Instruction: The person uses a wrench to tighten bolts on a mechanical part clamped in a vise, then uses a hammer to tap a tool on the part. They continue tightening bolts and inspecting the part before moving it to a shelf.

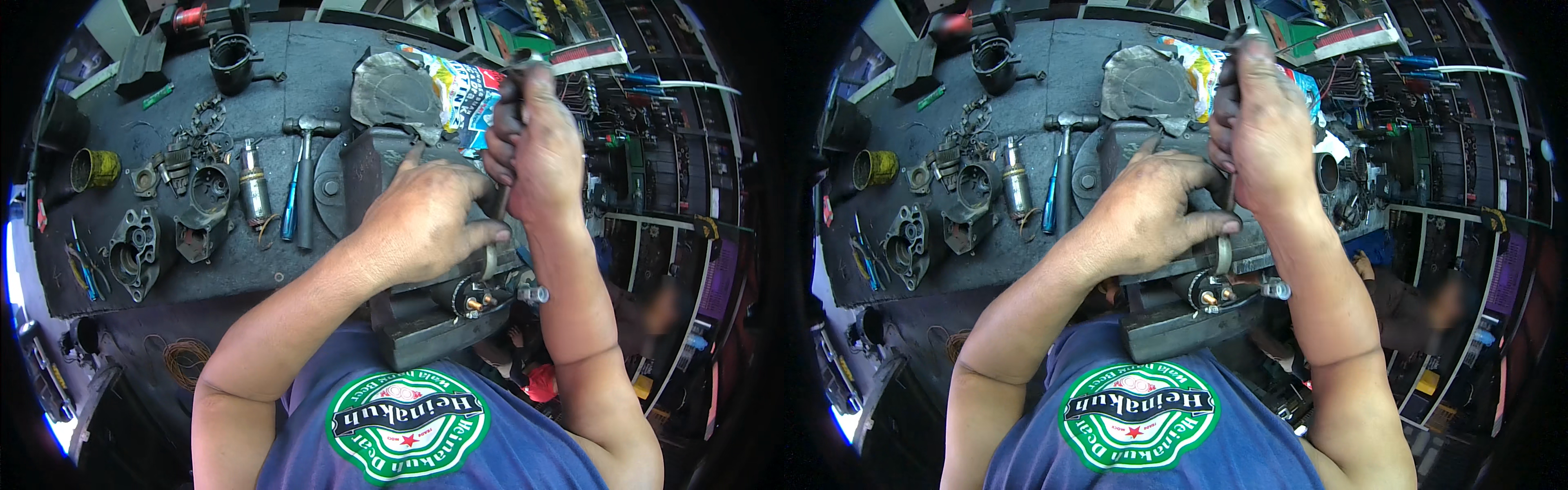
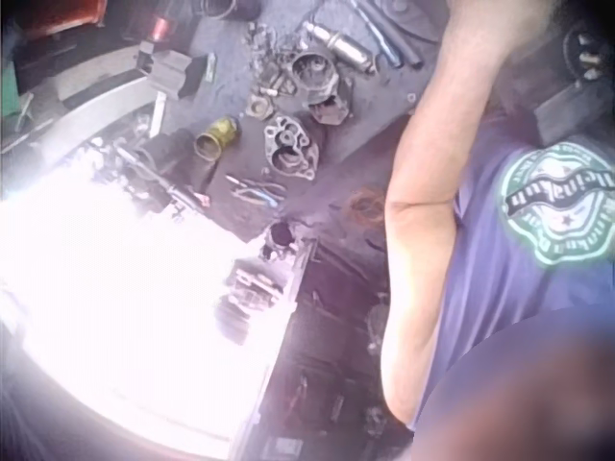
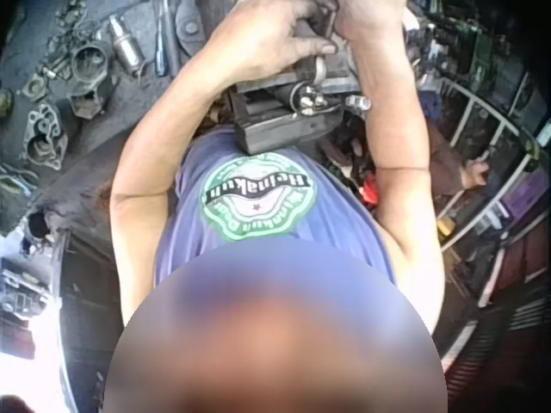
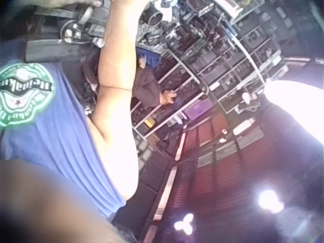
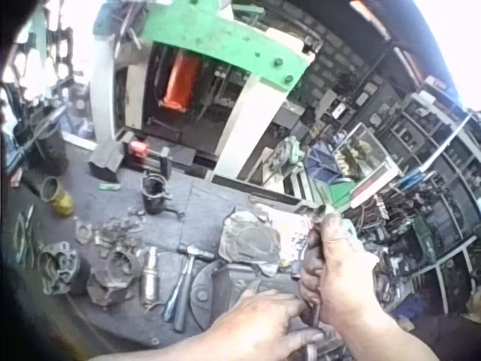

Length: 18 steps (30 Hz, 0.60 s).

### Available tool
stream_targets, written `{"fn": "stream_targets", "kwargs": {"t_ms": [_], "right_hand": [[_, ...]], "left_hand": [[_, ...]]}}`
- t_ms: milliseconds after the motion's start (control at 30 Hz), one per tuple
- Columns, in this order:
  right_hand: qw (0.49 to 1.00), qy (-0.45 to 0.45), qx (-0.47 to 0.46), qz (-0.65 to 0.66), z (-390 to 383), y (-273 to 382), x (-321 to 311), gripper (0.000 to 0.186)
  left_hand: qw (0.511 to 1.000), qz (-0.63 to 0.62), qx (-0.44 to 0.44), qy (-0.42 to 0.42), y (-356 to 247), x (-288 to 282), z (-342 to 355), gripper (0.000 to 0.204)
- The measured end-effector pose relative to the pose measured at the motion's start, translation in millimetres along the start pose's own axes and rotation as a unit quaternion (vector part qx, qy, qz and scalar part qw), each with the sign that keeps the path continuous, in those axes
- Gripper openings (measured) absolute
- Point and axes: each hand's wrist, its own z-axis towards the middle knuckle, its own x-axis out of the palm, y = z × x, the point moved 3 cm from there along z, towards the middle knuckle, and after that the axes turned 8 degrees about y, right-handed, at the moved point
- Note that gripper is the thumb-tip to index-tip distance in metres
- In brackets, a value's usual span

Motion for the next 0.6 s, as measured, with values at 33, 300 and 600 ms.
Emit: {"fn": "stream_targets", "kwargs": {"t_ms": [33, 300, 600], "right_hand": [[0.999, -0.008, 0.042, -0.002, 1.0, -1.4, 1.0, 0.045], [0.999, 0.017, -0.048, 0.009, -14.7, 9.8, -2.8, 0.045], [0.994, 0.025, 0.096, 0.040, 21.7, -19.1, -29.8, 0.046]], "left_hand": [[1.000, 0.004, -0.004, -0.008, -0.8, -0.9, 0.4, 0.041], [0.999, 0.001, 0.053, -0.004, -7.0, -3.3, -4.5, 0.038], [1.000, 0.022, -0.012, -0.007, -5.3, -2.7, 0.9, 0.040]]}}
